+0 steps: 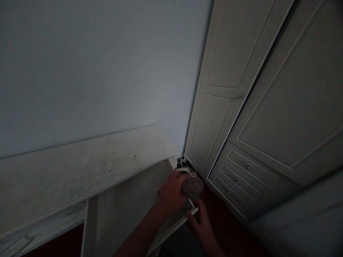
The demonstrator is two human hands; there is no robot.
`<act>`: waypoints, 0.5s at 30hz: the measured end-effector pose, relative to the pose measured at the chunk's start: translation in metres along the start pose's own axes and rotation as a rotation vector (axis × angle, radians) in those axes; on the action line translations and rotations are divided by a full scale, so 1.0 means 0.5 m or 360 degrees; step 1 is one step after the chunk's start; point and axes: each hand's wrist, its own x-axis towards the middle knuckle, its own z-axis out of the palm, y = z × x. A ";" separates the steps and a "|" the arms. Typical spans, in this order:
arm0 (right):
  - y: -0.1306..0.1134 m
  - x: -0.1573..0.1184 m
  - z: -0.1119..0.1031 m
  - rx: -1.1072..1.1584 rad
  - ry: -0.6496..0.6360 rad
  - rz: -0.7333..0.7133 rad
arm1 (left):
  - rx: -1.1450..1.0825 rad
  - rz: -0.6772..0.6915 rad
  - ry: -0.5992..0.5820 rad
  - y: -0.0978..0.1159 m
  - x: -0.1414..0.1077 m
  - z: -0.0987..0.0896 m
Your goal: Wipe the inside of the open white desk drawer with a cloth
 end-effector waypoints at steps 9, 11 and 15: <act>-0.002 -0.025 0.025 0.0195 -0.0021 0.0302 | 0.0407 -0.0160 0.0281 -0.037 0.076 0.053; -0.010 -0.024 0.027 0.0201 -0.0001 0.0292 | 0.0406 -0.0213 0.0351 -0.049 0.090 0.040; -0.003 -0.027 0.027 0.0249 -0.0043 0.0284 | 0.0297 -0.0176 0.0244 -0.050 0.083 0.053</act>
